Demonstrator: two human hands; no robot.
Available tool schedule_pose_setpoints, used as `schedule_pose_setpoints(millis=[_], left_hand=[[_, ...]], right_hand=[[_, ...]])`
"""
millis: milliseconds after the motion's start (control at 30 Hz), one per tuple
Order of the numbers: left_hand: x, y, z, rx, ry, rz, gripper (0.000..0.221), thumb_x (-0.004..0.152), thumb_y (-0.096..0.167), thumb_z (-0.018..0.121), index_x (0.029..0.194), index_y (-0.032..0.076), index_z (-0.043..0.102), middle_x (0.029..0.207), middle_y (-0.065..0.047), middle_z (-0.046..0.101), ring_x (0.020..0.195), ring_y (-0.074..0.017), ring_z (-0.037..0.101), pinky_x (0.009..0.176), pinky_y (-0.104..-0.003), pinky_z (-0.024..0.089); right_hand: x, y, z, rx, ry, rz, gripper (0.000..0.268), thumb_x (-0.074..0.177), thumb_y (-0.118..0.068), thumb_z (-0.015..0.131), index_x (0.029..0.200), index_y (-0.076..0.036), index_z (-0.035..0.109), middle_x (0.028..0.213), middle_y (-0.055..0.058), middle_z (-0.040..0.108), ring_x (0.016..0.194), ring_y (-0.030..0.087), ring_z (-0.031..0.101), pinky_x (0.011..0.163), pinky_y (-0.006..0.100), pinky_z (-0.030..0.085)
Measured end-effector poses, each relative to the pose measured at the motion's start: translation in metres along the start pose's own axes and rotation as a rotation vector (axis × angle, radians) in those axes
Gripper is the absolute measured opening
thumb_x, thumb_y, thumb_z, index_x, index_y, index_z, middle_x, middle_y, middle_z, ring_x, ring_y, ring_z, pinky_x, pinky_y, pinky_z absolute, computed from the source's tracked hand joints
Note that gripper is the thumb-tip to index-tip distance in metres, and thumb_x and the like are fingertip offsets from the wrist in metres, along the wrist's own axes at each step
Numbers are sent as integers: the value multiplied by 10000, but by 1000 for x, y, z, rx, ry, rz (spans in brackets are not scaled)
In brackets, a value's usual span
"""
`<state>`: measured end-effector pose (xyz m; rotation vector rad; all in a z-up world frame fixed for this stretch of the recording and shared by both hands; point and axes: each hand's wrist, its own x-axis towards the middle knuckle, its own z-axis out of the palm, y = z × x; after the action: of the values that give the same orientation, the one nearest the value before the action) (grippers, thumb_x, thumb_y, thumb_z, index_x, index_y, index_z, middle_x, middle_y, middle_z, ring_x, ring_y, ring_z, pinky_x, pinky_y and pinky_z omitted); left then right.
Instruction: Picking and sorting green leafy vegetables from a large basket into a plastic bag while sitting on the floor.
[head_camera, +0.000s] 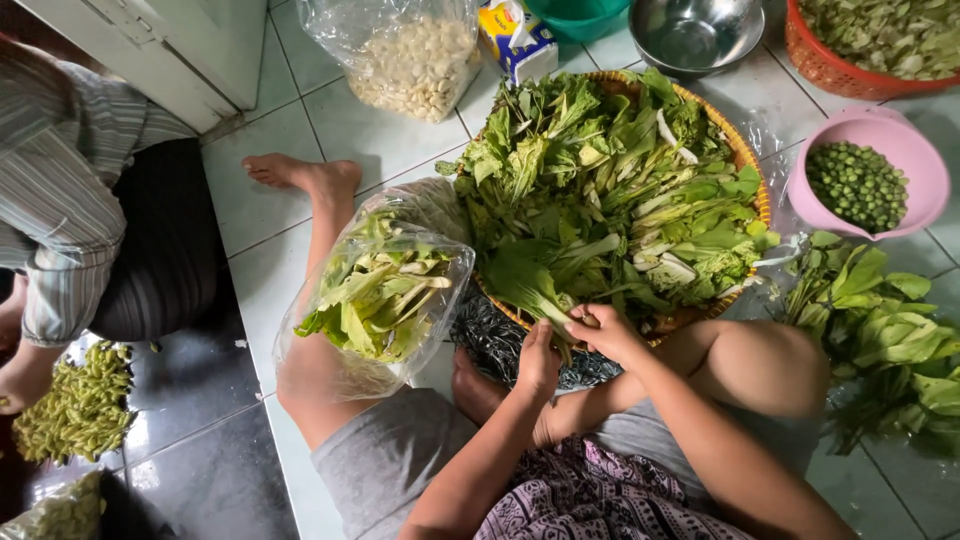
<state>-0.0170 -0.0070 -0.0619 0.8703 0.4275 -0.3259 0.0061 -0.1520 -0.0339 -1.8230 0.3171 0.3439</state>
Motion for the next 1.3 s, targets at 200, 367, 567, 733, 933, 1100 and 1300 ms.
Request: schedule_pose_setpoints(millis=[200, 367, 567, 733, 933, 1100, 1300], left_hand=[[23, -37, -27, 54, -58, 5, 363, 1137, 240, 434, 1401, 34, 575, 1151, -123, 628, 936, -204, 602, 831, -391, 558], [17, -22, -23, -183, -15, -34, 469, 1126, 368, 423, 1510, 102, 460, 1343, -196, 572, 1153, -319, 608, 1038, -531, 510], [-15, 8, 3, -179, -42, 36, 505, 1068, 421, 513, 1454, 96, 507, 1316, -190, 618, 1230, -331, 605, 1114, -547, 424], [-1, -9, -24, -105, 84, 81, 375, 1069, 235, 582, 1357, -1, 542, 1169, -186, 693, 993, -279, 694, 940, -486, 563], [-18, 3, -32, -104, 185, 159, 226, 1043, 108, 585, 1245, 19, 535, 980, -167, 740, 793, -262, 728, 685, -419, 611], [-40, 30, -11, 42, 259, 198, 287, 858, 108, 852, 1045, 61, 640, 836, -82, 739, 701, -165, 698, 611, -327, 588], [-49, 49, 0, -1, 358, 150, 187, 841, 69, 842, 948, 39, 691, 756, -87, 732, 637, -173, 720, 568, -313, 584]], right_hand=[[12, 27, 7, 115, -68, 8, 382, 765, -158, 834, 1072, 49, 742, 619, 100, 636, 430, 136, 600, 327, 211, 426], [8, 7, 2, 46, -41, -45, 294, 772, -187, 832, 1014, -35, 762, 569, 86, 635, 452, 156, 627, 397, 248, 464], [0, 16, 0, -140, -128, -43, 196, 748, -253, 850, 826, -91, 773, 514, 33, 593, 460, 142, 584, 427, 259, 431], [-31, -65, -23, -110, -327, -51, 365, 739, -193, 875, 1025, 1, 756, 811, 150, 738, 454, 148, 612, 439, 261, 494], [49, -63, -63, -561, 45, -176, 200, 994, -295, 681, 1076, -139, 776, 880, 80, 728, 646, 237, 696, 570, 326, 574], [70, -76, -63, -837, 55, -182, 222, 964, -291, 684, 1185, -281, 708, 1177, 26, 591, 1016, 255, 725, 857, 415, 597], [55, -76, -79, -960, 4, -242, 169, 966, -289, 711, 1103, -193, 727, 1146, 55, 599, 991, 333, 714, 848, 445, 595]])
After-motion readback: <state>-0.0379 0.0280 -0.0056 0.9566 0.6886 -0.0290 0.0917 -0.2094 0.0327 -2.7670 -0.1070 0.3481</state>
